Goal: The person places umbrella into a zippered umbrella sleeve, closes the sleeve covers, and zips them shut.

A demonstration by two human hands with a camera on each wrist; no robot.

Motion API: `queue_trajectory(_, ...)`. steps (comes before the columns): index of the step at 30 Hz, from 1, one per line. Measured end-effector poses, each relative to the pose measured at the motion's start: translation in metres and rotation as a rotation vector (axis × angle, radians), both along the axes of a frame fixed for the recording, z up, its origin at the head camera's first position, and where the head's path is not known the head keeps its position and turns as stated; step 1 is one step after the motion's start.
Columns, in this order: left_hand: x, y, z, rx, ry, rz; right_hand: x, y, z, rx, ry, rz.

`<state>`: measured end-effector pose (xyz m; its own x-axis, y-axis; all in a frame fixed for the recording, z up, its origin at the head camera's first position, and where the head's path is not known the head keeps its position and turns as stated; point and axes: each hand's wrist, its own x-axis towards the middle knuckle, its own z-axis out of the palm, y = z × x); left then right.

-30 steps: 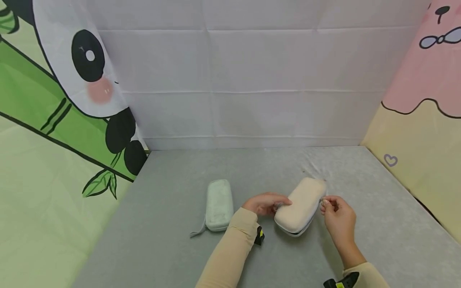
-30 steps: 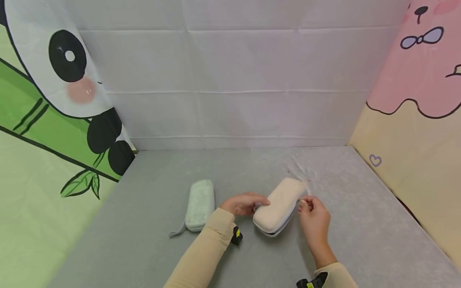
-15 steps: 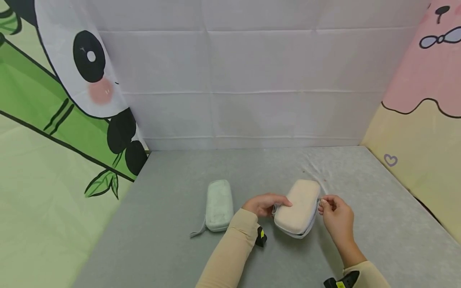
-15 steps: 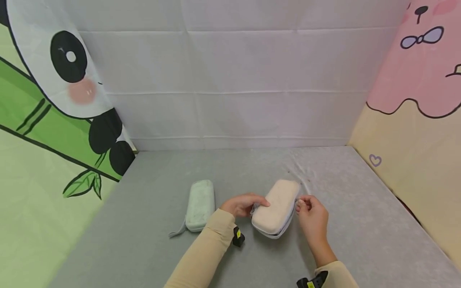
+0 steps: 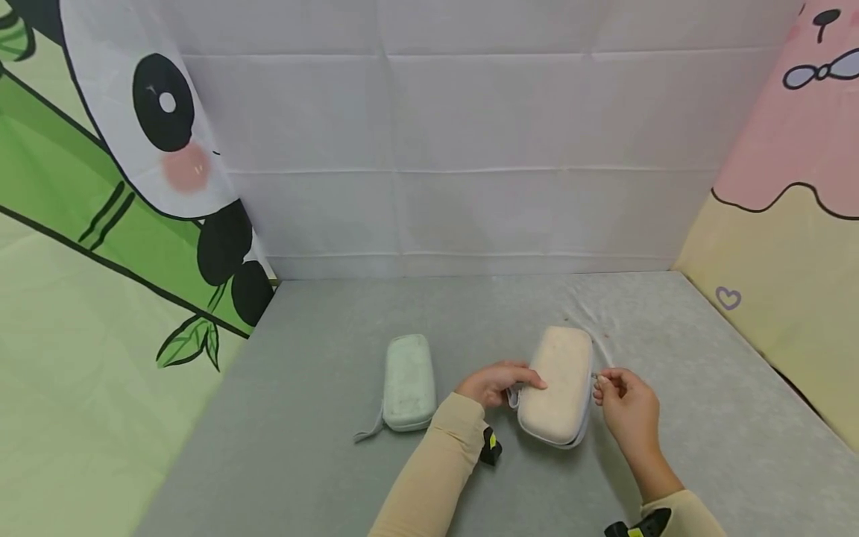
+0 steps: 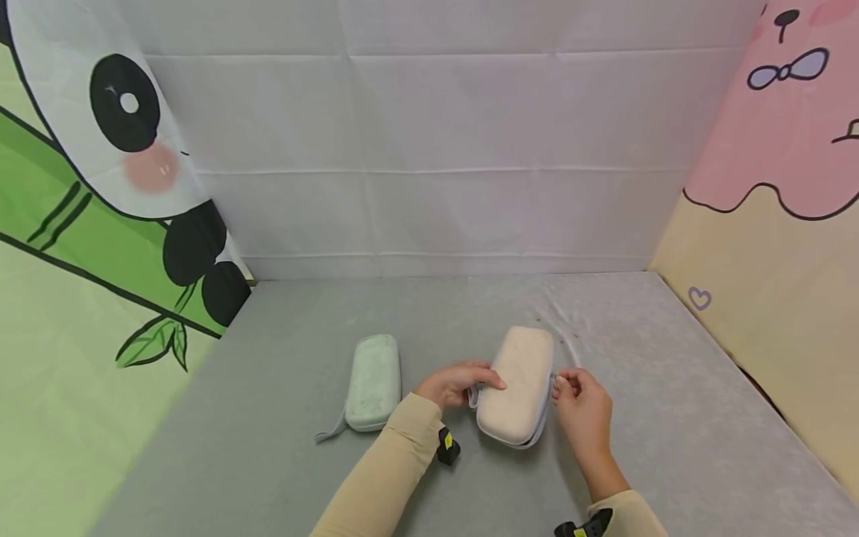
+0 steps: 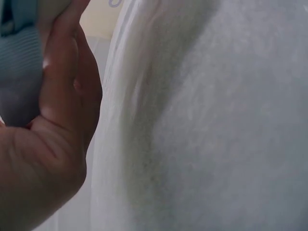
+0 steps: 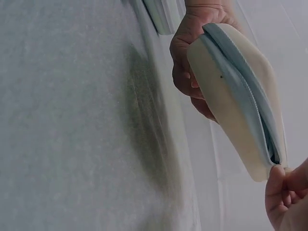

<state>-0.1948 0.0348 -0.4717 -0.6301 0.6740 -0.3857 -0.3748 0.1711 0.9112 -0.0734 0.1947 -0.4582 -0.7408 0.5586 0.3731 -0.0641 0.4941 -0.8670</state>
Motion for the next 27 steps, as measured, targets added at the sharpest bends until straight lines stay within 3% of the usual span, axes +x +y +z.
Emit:
queue_trajectory(5,-0.002,0.002,-0.002,0.015,-0.016,0.001,-0.002,0.002,0.000,0.006,0.009,0.001)
queue_trajectory(13,-0.004,0.006,-0.001,0.063,-0.049,0.019,-0.005,0.005,0.000,0.001,-0.047,0.019)
queue_trajectory(27,-0.010,0.014,0.001,0.070,-0.049,0.111,-0.012,0.012,0.000,-0.005,-0.096,0.039)
